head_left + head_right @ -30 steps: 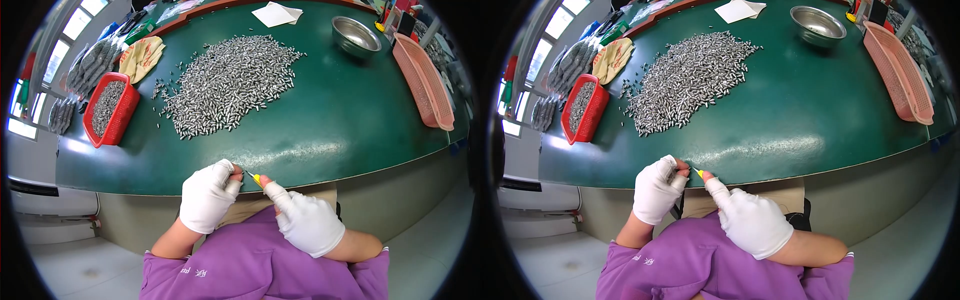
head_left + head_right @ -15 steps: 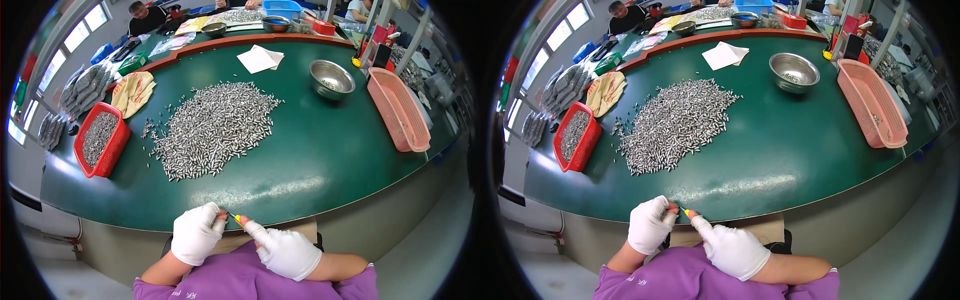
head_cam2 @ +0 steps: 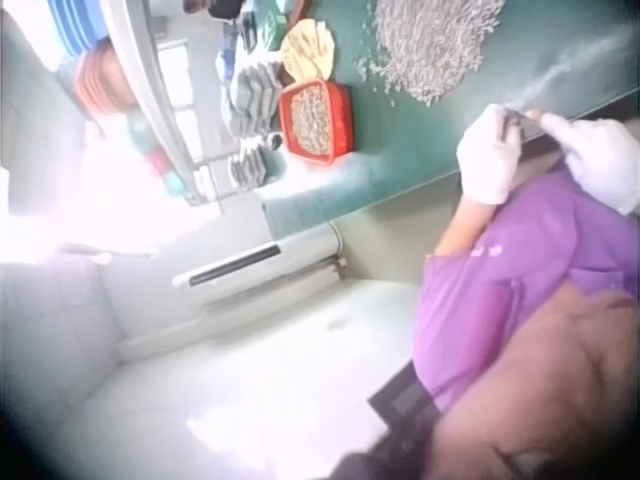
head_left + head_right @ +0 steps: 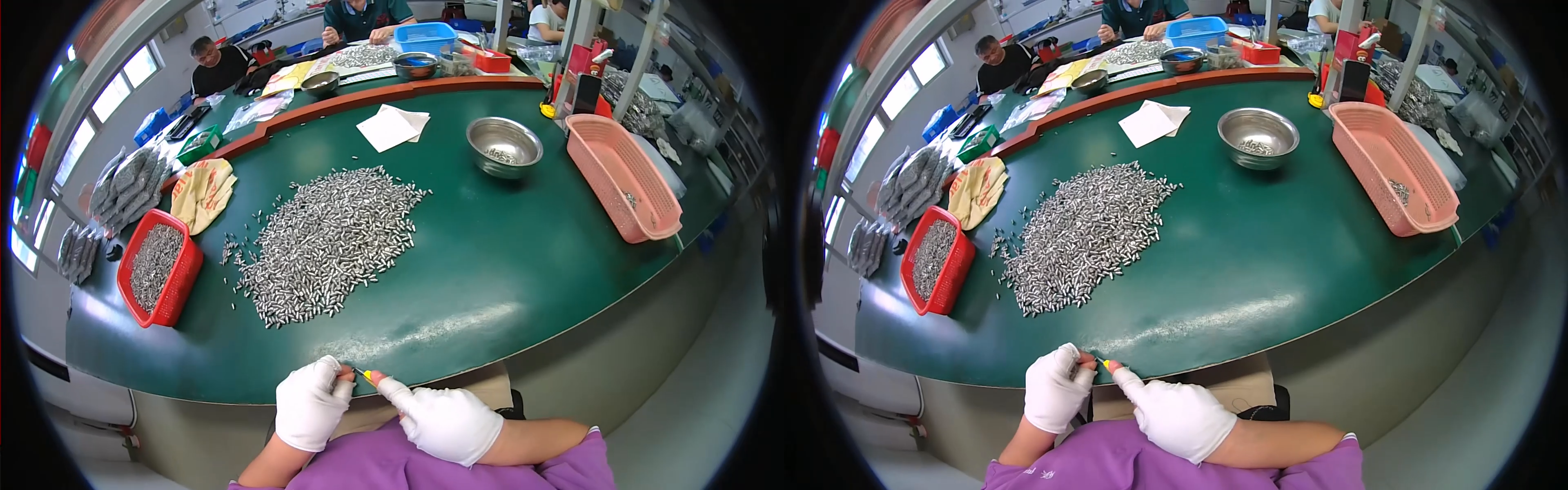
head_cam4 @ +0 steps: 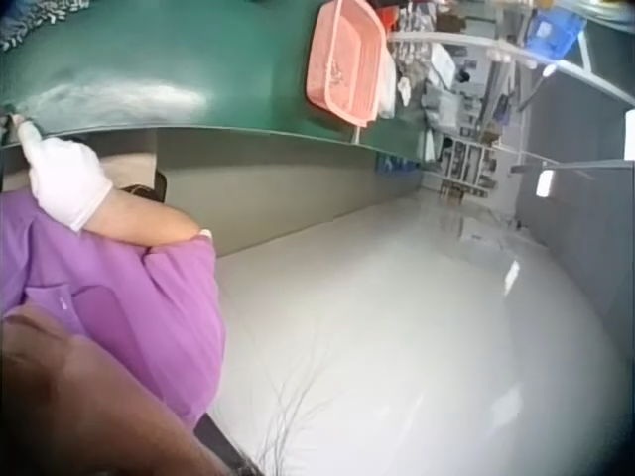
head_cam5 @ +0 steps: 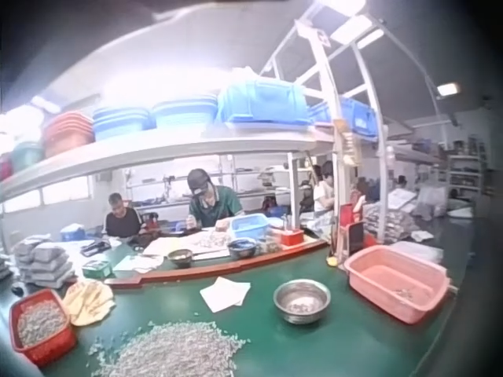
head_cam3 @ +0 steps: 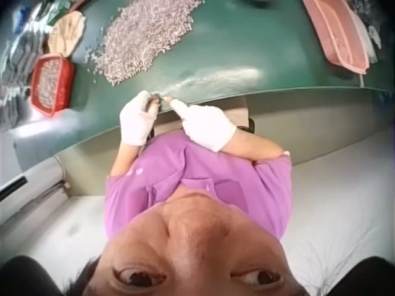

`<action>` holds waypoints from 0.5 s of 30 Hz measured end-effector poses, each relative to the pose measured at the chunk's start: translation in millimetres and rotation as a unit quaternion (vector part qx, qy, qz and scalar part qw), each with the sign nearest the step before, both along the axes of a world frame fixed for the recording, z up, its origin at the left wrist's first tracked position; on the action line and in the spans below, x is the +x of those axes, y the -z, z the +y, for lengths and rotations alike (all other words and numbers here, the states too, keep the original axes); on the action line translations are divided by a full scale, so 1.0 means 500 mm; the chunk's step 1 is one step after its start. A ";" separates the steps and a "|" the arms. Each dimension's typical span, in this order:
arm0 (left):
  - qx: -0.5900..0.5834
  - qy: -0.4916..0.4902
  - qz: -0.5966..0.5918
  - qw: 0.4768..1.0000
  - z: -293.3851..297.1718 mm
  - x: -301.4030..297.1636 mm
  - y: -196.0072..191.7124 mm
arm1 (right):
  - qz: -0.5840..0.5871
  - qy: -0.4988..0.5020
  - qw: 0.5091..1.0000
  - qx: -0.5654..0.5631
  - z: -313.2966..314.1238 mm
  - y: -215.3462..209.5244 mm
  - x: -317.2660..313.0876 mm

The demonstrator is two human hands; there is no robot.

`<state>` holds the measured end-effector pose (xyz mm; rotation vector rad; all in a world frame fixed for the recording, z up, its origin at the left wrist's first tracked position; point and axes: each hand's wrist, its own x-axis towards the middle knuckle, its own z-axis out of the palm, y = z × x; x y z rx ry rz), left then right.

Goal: Inspecting and sorting a large quantity of small metal hardware components at a workbench using a utility knife for manipulation.

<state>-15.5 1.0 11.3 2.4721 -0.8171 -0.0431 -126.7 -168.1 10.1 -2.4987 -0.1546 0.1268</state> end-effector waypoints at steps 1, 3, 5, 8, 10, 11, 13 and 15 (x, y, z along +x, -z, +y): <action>0.003 -0.009 0.005 1.000 0.000 -0.002 -0.002 | 0.000 -0.002 1.000 0.007 0.002 0.001 -0.002; -0.008 -0.008 0.008 1.000 0.001 -0.002 0.001 | 0.015 -0.003 1.000 0.017 -0.002 -0.007 0.001; -0.019 -0.009 0.009 1.000 0.002 0.000 0.002 | 0.028 -0.005 0.999 0.027 -0.009 -0.020 0.008; -0.020 -0.009 0.007 1.000 0.000 -0.002 0.003 | 0.053 -0.015 0.998 0.032 -0.016 -0.032 0.014; -0.023 -0.006 0.008 1.000 0.000 0.000 0.005 | 0.036 -0.027 0.999 0.023 -0.018 -0.032 0.018; -0.023 -0.003 0.005 1.000 0.000 0.001 0.005 | 0.034 -0.025 0.999 0.023 -0.018 -0.035 0.018; -0.020 -0.018 0.025 0.999 0.004 0.000 0.008 | 0.062 -0.025 0.997 0.025 -0.018 -0.038 0.019; -0.026 -0.016 0.017 0.999 0.007 0.001 0.013 | 0.062 -0.005 0.998 0.032 -0.017 -0.031 0.016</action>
